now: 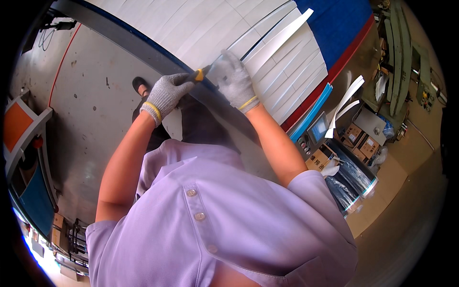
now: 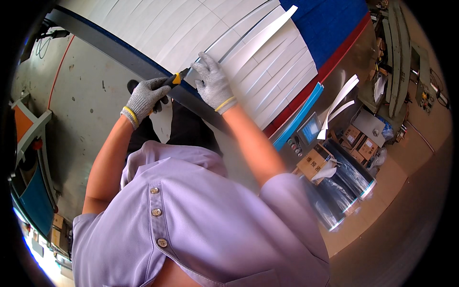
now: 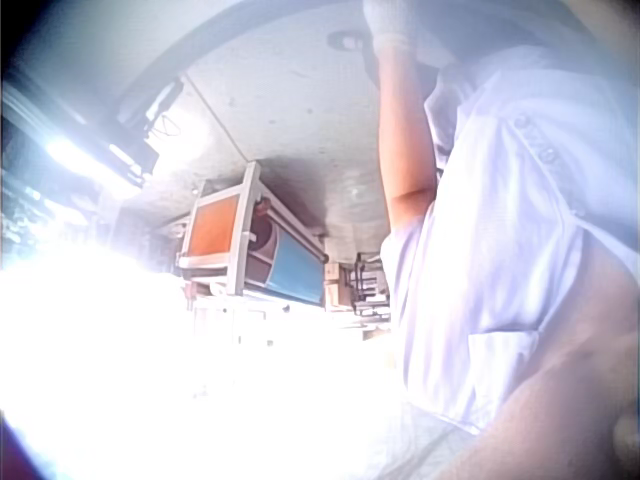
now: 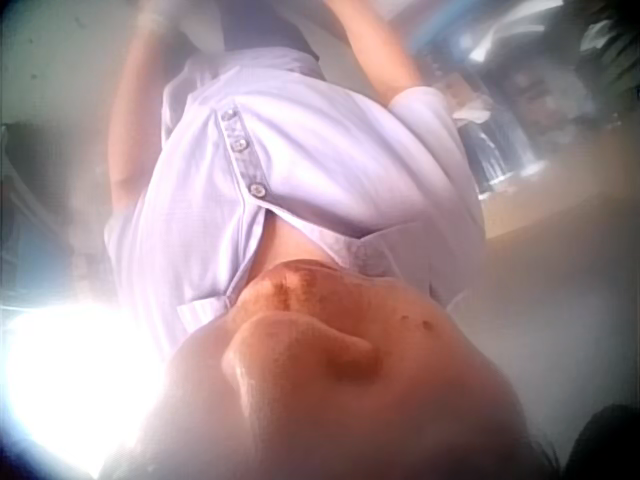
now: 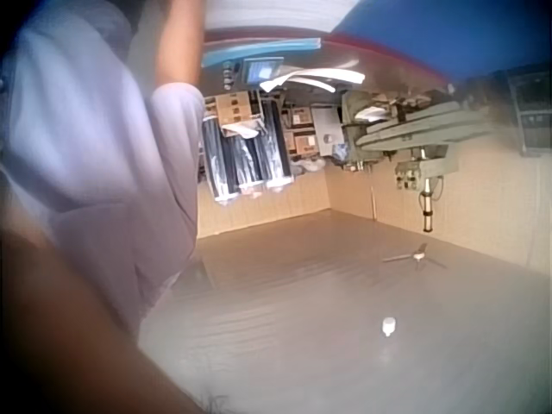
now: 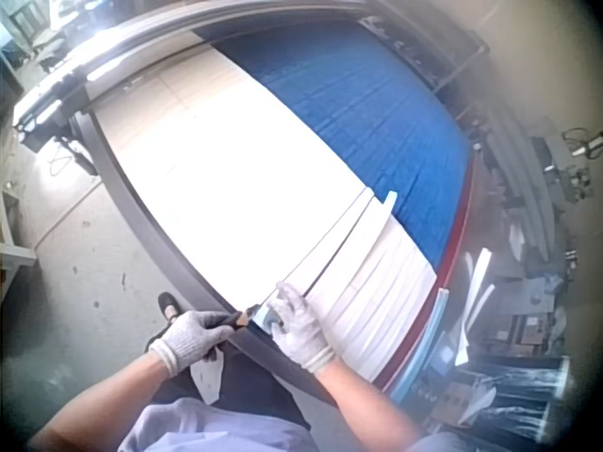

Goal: The person uses a utility knife to cut adhesive strips from a large sheet on a machine, peels them off, and places them into a cardboard box.

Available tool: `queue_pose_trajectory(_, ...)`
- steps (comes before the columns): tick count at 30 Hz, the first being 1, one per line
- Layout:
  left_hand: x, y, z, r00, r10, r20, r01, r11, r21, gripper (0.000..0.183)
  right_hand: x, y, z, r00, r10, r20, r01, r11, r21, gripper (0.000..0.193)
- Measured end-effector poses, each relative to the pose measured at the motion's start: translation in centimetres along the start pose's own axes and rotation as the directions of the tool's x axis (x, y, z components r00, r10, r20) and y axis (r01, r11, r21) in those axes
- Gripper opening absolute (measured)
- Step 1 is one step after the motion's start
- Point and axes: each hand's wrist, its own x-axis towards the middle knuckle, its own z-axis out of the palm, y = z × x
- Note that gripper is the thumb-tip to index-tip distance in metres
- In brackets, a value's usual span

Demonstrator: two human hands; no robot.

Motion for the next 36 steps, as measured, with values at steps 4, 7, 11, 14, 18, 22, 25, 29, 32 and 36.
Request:
queue_pose_trajectory(4,0.0,-0.1,0.0,1.0,0.0,0.002,0.0,1.0,0.0,0.04,0.1,-0.3,-0.2,1.0,-0.005,0.025,0.006,0.998,-0.059,0.046)
queue_pose_trajectory(7,0.1,-0.3,-0.1,1.0,-0.01,-0.003,0.01,1.0,-0.006,0.04,0.2,-0.2,-0.1,1.0,-0.016,0.009,0.017,0.999,-0.048,0.041)
queue_pose_trajectory(11,0.0,0.2,-0.2,0.999,-0.036,0.001,0.036,0.999,0.013,0.041,0.1,-0.5,-0.3,0.999,0.036,-0.021,-0.034,0.995,0.089,0.031)
queue_pose_trajectory(14,-0.1,0.3,-0.3,1.0,-0.025,-0.013,0.026,0.998,0.057,0.041,-0.5,-0.4,-0.5,0.998,0.044,-0.054,-0.04,0.997,0.07,0.029)
queue_pose_trajectory(18,-0.3,0.8,-0.5,1.0,-0.013,0.003,0.012,0.994,0.107,0.047,-1.0,-0.3,-2.0,0.996,-0.084,-0.019,0.08,0.987,-0.138,0.029)
queue_pose_trajectory(22,-0.1,0.2,-0.3,0.998,0.046,-0.043,-0.038,0.984,0.172,0.046,-0.7,-1.9,-5.2,0.987,-0.157,0.029,0.159,0.951,-0.264,0.03)
queue_pose_trajectory(25,-0.1,0.0,0.1,0.993,0.088,-0.076,-0.068,0.97,0.231,0.04,-0.7,-3.3,-8.1,0.982,-0.185,-0.045,0.162,0.934,-0.318,0.03)
queue_pose_trajectory(29,-0.4,-1.6,-0.3,0.975,0.213,-0.067,-0.194,0.957,0.215,0.042,1.9,-6.1,-10.9,0.965,-0.254,-0.069,0.2,0.878,-0.434,0.026)
queue_pose_trajectory(32,-2.0,-2.6,-0.9,0.976,0.194,-0.097,-0.183,0.976,0.119,0.043,5.2,-6.7,-9.0,0.941,-0.317,0.119,0.323,0.734,-0.598,0.017)
queue_pose_trajectory(36,-4.6,-3.5,-2.1,0.985,0.038,-0.167,-0.06,0.99,-0.127,0.045,8.2,-5.4,-3.6,0.921,-0.205,0.332,0.376,0.695,-0.613,0.019)
